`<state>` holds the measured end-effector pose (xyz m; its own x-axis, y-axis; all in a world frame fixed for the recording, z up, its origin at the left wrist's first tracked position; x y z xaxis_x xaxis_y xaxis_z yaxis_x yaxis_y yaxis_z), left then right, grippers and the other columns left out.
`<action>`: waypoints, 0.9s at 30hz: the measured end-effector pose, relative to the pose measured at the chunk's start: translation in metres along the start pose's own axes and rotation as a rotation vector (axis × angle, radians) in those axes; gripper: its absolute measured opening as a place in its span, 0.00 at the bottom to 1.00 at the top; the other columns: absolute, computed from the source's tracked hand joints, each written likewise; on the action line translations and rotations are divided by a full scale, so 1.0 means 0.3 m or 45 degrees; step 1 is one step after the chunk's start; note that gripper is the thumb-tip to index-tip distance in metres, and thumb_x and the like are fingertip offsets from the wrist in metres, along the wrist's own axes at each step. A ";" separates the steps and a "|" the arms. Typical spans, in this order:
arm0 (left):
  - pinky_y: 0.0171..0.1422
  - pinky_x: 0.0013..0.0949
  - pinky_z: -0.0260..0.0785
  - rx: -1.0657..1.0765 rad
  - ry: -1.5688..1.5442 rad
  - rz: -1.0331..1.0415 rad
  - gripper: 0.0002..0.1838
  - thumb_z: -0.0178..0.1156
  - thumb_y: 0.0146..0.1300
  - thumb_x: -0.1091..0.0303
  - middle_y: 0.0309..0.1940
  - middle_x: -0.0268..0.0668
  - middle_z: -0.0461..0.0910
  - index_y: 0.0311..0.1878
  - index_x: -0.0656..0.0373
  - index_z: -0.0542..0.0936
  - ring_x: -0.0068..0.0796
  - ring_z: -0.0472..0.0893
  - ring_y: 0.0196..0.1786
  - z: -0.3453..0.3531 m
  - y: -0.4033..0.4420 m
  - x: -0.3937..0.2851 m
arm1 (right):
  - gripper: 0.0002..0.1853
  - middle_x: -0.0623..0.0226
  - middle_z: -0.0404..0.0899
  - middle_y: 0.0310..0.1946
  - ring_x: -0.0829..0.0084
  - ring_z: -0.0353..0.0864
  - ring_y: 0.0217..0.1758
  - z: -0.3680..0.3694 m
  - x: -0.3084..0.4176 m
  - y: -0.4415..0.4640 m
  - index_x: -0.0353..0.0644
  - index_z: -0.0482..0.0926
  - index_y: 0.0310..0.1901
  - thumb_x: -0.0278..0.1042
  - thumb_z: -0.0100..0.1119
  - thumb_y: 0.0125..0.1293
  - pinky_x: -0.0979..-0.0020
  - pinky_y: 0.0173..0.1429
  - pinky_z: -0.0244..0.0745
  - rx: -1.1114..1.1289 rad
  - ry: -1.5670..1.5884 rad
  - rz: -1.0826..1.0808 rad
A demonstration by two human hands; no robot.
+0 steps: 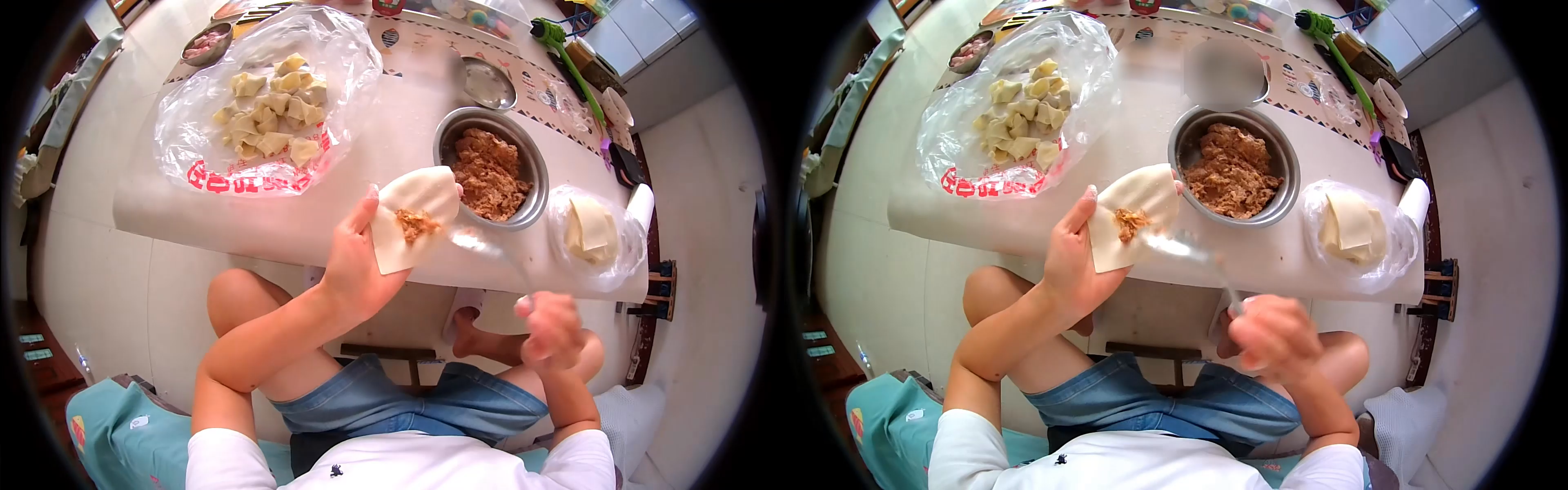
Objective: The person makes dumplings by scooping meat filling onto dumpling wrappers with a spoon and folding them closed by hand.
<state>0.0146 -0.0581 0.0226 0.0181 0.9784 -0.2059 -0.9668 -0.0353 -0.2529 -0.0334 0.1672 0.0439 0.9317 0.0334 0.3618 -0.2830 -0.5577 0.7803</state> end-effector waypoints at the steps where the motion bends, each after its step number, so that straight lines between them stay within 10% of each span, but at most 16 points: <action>1: 0.70 0.41 0.53 0.028 -0.003 0.007 0.29 0.32 0.72 0.52 0.61 0.46 0.67 0.62 0.68 0.62 0.40 0.67 0.63 -0.002 -0.002 0.003 | 0.14 0.62 0.79 0.34 0.72 0.78 0.32 -0.002 0.011 0.013 0.38 0.80 0.40 0.40 0.52 0.67 0.72 0.37 0.78 -0.134 0.222 0.247; 6: 0.69 0.41 0.54 0.120 0.035 -0.113 0.29 0.34 0.71 0.51 0.60 0.44 0.68 0.63 0.66 0.62 0.39 0.67 0.63 0.004 -0.006 0.011 | 0.18 0.58 0.80 0.30 0.72 0.79 0.29 0.024 -0.003 0.087 0.30 0.79 0.44 0.39 0.46 0.70 0.73 0.36 0.75 -0.093 0.665 1.048; 12: 0.69 0.40 0.54 0.204 0.115 -0.169 0.29 0.35 0.71 0.50 0.60 0.41 0.68 0.65 0.62 0.61 0.37 0.67 0.63 -0.026 -0.005 0.022 | 0.17 0.57 0.80 0.31 0.72 0.79 0.29 0.038 -0.044 0.108 0.30 0.79 0.43 0.38 0.47 0.70 0.74 0.35 0.76 -0.182 0.288 0.635; 21: 0.68 0.38 0.55 0.193 0.371 -0.064 0.30 0.34 0.71 0.49 0.62 0.39 0.66 0.67 0.61 0.58 0.33 0.66 0.64 -0.001 0.005 0.033 | 0.19 0.59 0.81 0.29 0.77 0.80 0.26 0.070 -0.042 0.087 0.29 0.79 0.38 0.40 0.46 0.70 0.78 0.30 0.76 -0.299 0.749 1.373; 27: 0.67 0.39 0.56 0.195 0.292 0.028 0.29 0.33 0.71 0.50 0.62 0.38 0.66 0.67 0.61 0.58 0.33 0.66 0.63 -0.019 0.036 0.009 | 0.19 0.60 0.80 0.24 0.78 0.79 0.24 -0.004 -0.056 0.082 0.30 0.80 0.37 0.40 0.46 0.70 0.79 0.28 0.75 -0.123 0.471 1.386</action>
<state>0.0056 -0.0570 0.0138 0.0371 0.9054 -0.4229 -0.9946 -0.0077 -0.1037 -0.0562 0.1539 0.0575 0.0644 -0.1767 0.9822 -0.9270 -0.3751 -0.0067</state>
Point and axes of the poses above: each hand's wrist, its own y-axis towards the middle knuckle, its own z-axis out of the palm, x = y × z, the point moved 1 cm from there along y, towards the middle knuckle
